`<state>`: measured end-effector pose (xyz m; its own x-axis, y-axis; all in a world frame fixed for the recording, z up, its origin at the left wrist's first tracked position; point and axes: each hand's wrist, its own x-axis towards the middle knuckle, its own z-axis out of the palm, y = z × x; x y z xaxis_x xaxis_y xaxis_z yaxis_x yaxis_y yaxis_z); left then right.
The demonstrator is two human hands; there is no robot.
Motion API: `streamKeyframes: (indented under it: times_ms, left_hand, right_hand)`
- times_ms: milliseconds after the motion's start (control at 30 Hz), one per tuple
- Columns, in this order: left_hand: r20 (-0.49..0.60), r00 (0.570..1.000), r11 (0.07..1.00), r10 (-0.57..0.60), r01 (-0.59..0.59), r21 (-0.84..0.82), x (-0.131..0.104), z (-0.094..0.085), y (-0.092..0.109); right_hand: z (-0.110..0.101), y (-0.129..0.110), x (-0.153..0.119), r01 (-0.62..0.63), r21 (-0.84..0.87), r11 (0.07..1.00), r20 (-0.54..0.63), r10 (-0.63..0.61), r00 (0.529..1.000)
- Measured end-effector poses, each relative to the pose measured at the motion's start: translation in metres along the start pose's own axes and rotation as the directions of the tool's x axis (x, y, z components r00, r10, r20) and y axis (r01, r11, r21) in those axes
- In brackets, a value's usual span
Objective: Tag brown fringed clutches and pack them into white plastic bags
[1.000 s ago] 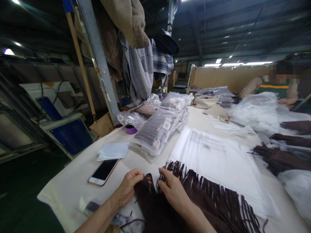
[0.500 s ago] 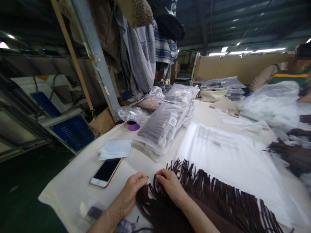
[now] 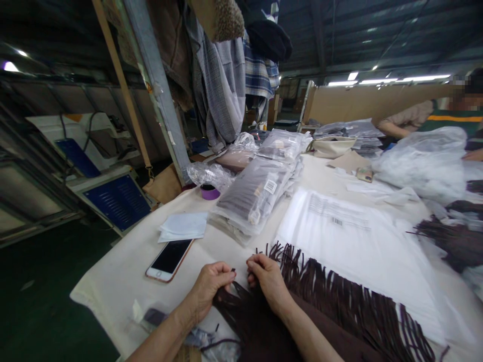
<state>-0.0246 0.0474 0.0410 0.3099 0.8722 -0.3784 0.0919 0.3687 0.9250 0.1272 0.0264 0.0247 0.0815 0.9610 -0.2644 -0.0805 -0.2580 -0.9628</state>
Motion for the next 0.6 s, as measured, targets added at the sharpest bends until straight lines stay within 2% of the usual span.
streamKeyframes:
  times_ms: [133, 200, 367, 533, 600]
  left_hand:
    - [-0.003, 1.0, 0.999, -0.001, 0.001, -0.053, 0.0, 0.001, -0.002]
    - [0.009, 1.0, 0.998, -0.001, 0.002, -0.069, 0.001, 0.001, -0.002]
    - [0.042, 0.999, 0.991, 0.025, -0.019, -0.136, -0.001, -0.005, 0.003]
    - [0.097, 0.994, 0.989, 0.04, -0.026, -0.144, -0.006, -0.009, 0.009]
    - [0.087, 0.995, 0.991, 0.054, -0.042, -0.129, -0.005, -0.01, 0.008]
  right_hand:
    - [0.003, -0.002, -0.005, 0.01, -0.04, 0.999, 0.167, -0.004, 0.986]
    - [0.004, -0.001, -0.006, 0.008, -0.079, 0.997, 0.213, 0.009, 0.977]
    - [0.005, 0.0, -0.006, -0.037, -0.107, 0.994, 0.131, 0.051, 0.99]
    - [0.009, -0.005, -0.009, -0.046, -0.089, 0.995, 0.234, 0.065, 0.97]
    - [0.01, -0.004, -0.009, -0.057, -0.081, 0.995, 0.226, 0.074, 0.971]
